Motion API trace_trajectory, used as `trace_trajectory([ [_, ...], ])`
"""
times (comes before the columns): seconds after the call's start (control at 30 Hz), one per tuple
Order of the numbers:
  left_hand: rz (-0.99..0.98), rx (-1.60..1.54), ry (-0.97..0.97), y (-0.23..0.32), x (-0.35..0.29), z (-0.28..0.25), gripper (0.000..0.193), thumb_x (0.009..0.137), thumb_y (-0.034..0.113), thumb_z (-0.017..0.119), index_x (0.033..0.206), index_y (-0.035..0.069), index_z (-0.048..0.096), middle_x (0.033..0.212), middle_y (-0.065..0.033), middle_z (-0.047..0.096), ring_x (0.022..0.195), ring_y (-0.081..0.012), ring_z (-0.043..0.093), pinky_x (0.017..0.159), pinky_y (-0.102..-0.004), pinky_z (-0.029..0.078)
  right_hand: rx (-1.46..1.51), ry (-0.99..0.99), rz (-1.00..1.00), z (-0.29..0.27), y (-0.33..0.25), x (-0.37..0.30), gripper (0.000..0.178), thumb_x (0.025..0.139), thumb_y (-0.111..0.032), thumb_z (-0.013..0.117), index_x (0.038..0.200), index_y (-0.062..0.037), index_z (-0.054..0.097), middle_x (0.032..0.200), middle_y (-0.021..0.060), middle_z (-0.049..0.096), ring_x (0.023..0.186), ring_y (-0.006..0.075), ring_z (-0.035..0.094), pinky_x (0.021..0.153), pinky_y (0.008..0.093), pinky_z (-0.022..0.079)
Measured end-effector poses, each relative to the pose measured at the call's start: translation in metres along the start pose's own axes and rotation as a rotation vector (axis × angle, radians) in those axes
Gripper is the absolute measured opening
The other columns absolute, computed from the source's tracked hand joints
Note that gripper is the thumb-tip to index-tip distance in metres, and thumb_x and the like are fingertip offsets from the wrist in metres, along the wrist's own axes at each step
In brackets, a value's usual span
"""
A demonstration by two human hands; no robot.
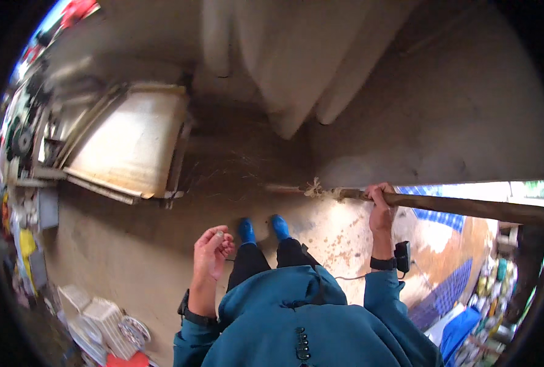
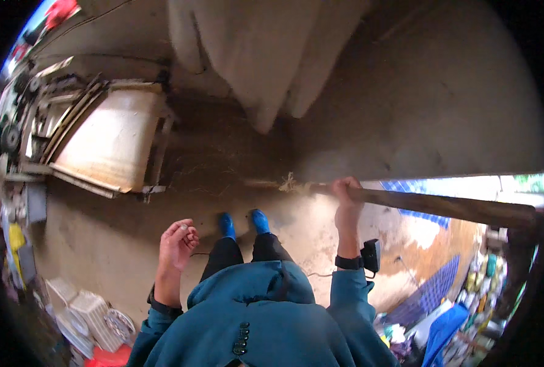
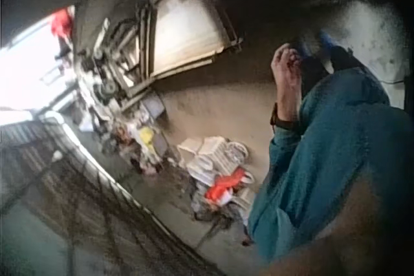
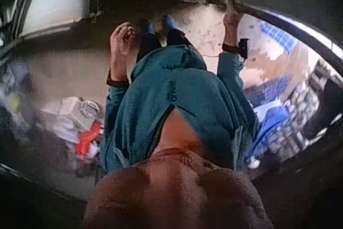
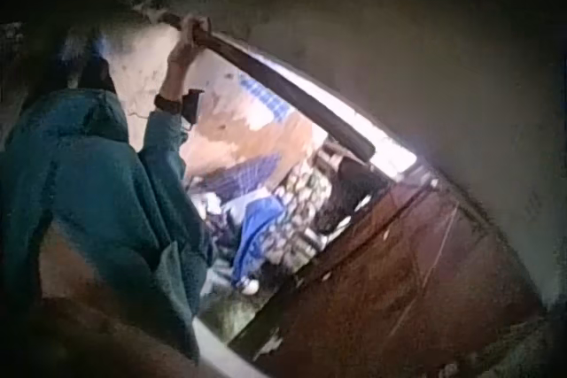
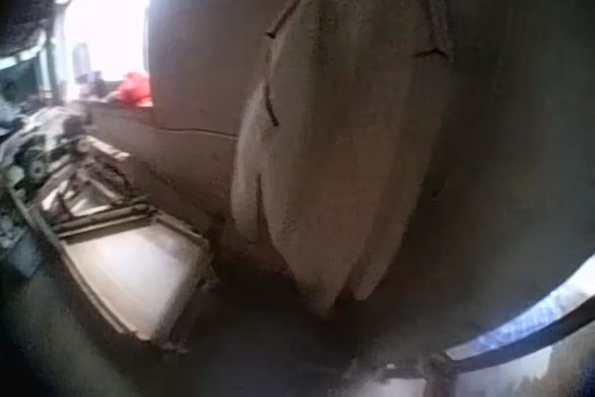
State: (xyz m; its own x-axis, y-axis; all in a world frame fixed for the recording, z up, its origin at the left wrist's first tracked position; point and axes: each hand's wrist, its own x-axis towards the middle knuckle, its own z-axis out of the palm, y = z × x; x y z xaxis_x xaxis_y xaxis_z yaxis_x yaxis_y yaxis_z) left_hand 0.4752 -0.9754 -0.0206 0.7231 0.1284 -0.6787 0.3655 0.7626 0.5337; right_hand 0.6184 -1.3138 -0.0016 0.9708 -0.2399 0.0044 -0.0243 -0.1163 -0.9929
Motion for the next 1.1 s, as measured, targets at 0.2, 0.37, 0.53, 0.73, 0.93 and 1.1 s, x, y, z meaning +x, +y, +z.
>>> trace_trajectory([
  [0.2, -0.097, 0.199, -0.098, 0.020, 0.029, 0.028, 0.015, 0.078, 0.007, 0.050, 0.091, -0.001, 0.052, 0.072, -0.0068, 0.055, 0.062, -0.0133, 0.052, 0.057, -0.0233, 0.044, 0.161, 0.242, -0.002, -0.077, -0.033, -0.037, 0.009, 0.071, -0.009, 0.054, 0.071, -0.0042, 0.046, 0.066, 0.0021, 0.047, 0.066, 0.0111, 0.043, 0.065, 0.0238, 0.034],
  [0.37, -0.178, 0.319, -0.144, 0.012, 0.026, 0.045, 0.015, 0.078, 0.009, 0.052, 0.090, 0.000, 0.053, 0.070, -0.0059, 0.054, 0.061, -0.0136, 0.052, 0.057, -0.0246, 0.044, 0.194, 0.349, 0.006, -0.112, -0.005, -0.035, 0.011, 0.070, -0.007, 0.055, 0.080, -0.0044, 0.051, 0.068, -0.0006, 0.046, 0.065, 0.0097, 0.044, 0.062, 0.0221, 0.034],
  [0.53, -0.154, 0.373, -0.163, 0.001, 0.024, 0.063, 0.015, 0.077, 0.008, 0.051, 0.090, 0.000, 0.053, 0.071, -0.0059, 0.054, 0.063, -0.0143, 0.052, 0.056, -0.0264, 0.043, 0.175, 0.385, 0.117, -0.123, 0.040, -0.002, 0.022, 0.069, -0.004, 0.059, 0.090, -0.0013, 0.053, 0.076, 0.0009, 0.051, 0.068, 0.0111, 0.047, 0.062, 0.0241, 0.039],
  [0.73, -0.108, 0.393, -0.097, -0.022, 0.013, 0.070, 0.015, 0.077, 0.011, 0.053, 0.088, 0.000, 0.053, 0.070, -0.0065, 0.054, 0.062, -0.0151, 0.052, 0.054, -0.0275, 0.045, 0.023, 0.510, 0.196, -0.130, 0.091, 0.031, 0.031, 0.068, -0.002, 0.057, 0.096, -0.0037, 0.044, 0.078, 0.0036, 0.047, 0.071, 0.0123, 0.047, 0.061, 0.0249, 0.040],
  [0.93, -0.136, 0.435, -0.103, -0.046, 0.002, 0.093, 0.017, 0.076, 0.011, 0.053, 0.089, 0.000, 0.053, 0.071, -0.0081, 0.055, 0.061, -0.0164, 0.053, 0.054, -0.0281, 0.045, 0.116, 0.365, 0.228, -0.134, 0.105, 0.042, 0.049, 0.068, 0.005, 0.054, 0.113, -0.0033, 0.038, 0.094, 0.0038, 0.046, 0.088, 0.0137, 0.046, 0.076, 0.0252, 0.040],
  [1.1, -0.180, 0.486, -0.145, -0.063, 0.005, 0.119, 0.017, 0.075, 0.012, 0.055, 0.089, 0.003, 0.054, 0.073, -0.0065, 0.056, 0.061, -0.0156, 0.054, 0.054, -0.0284, 0.047, -0.016, 0.371, 0.111, -0.143, 0.117, 0.035, 0.059, 0.066, -0.005, 0.057, 0.119, -0.0058, 0.032, 0.100, 0.0106, 0.047, 0.093, 0.0211, 0.048, 0.078, 0.0302, 0.039],
])
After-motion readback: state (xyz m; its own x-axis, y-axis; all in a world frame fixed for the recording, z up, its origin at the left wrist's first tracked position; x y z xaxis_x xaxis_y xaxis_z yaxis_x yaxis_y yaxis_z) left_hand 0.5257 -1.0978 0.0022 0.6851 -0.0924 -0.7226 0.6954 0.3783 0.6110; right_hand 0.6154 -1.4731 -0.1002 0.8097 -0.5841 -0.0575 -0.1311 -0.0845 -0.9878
